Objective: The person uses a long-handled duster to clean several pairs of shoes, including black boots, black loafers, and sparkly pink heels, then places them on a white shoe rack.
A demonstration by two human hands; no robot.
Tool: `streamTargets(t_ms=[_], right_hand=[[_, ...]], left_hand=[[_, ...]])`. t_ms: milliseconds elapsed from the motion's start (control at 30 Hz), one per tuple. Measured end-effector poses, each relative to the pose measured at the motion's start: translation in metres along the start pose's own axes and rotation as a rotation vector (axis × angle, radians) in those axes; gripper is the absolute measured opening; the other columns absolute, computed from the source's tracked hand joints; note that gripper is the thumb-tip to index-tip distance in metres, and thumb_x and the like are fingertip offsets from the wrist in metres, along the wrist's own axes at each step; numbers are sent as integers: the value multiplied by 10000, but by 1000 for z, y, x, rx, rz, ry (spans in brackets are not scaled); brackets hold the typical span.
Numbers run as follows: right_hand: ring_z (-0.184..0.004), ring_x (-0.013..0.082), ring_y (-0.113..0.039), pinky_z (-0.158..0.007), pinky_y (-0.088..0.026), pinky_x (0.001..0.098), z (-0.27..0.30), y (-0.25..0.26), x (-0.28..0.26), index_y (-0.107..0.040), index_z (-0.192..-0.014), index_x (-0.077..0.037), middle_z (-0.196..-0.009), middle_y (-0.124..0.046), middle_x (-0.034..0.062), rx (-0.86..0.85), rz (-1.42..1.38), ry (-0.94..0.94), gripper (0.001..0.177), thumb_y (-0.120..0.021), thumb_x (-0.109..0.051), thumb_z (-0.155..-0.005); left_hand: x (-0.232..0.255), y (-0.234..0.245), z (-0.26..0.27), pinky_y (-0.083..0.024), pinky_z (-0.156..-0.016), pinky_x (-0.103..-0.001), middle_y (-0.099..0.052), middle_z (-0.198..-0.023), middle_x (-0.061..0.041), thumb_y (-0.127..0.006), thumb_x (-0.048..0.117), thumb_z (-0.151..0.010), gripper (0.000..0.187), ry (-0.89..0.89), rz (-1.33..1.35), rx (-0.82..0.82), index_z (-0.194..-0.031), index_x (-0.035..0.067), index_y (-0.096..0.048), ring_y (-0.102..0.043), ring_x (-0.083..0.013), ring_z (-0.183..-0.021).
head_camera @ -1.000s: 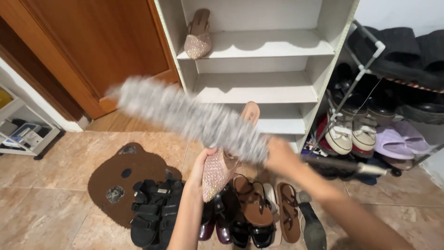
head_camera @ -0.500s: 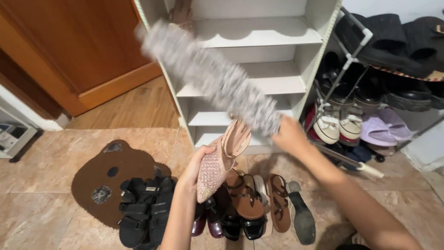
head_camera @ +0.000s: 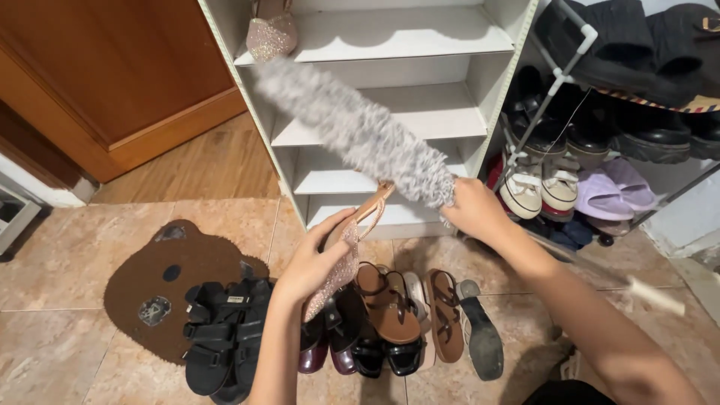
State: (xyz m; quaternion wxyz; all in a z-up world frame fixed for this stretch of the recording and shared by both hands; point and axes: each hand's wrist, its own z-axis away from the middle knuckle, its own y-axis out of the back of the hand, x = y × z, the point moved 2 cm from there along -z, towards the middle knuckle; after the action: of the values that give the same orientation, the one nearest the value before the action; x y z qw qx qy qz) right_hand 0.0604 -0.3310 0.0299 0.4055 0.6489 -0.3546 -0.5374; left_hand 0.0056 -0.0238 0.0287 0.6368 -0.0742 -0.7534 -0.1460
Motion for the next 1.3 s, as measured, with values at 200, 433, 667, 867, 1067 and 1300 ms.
streamTargets(t_ms=[200,433,667,867,1067,1300], right_hand=[[-726,294,-734,-690,-629,385,17,-20,-21,-667,-1150,12,-904,-732,195,39,-46,169,334,-624,-154,-863],[-827,339,-717,-736,-583,430,3,0,6,-689,-1050,59,-894,-723,236,293,-116,205,278,-651,-112,-834],[-777,202,-692,-730,-551,366,18,-30,10,-673,-1083,29,-862,-726,160,338,-516,170,229,-604,-80,-893],[-911,155,-653,-829,-539,336,19,-32,8,-679,-1113,27,-991,-732,97,507,-691,304,221,-585,-2,-915],[-929,173,-722,-843,-569,328,17,-19,-7,-723,-1094,8,-1026,-775,106,518,-659,298,240,-596,2,-890],[-883,287,-747,-830,-593,389,45,-40,-50,-711,-1097,16,-982,-768,161,228,-271,346,305,-678,-178,-864]], left_hand=[[-27,-1,-12,-392,-1097,-334,-607,-1391,-112,-700,110,-811,593,-66,-242,62,-1388,41,-582,-537,-189,-1302],[20,23,9,-421,-1116,-321,-647,-1422,-102,-608,88,-787,621,-58,-7,-168,-1407,53,-612,-574,-186,-1312],[7,18,3,-381,-1129,-333,-606,-1472,-131,-600,159,-770,679,75,298,-245,-1432,14,-593,-542,-230,-1346],[-10,3,3,-437,-1138,-397,-552,-1504,-203,-583,188,-722,817,281,937,-284,-1498,-46,-482,-580,-296,-1317],[-13,-10,2,-529,-963,-518,-590,-1371,-256,-553,261,-761,753,437,1023,-86,-1465,1,-491,-636,-410,-1132],[-99,-9,-30,-554,-919,-565,-607,-1235,-265,-590,306,-911,551,456,1032,5,-1355,-7,-499,-621,-436,-1074]])
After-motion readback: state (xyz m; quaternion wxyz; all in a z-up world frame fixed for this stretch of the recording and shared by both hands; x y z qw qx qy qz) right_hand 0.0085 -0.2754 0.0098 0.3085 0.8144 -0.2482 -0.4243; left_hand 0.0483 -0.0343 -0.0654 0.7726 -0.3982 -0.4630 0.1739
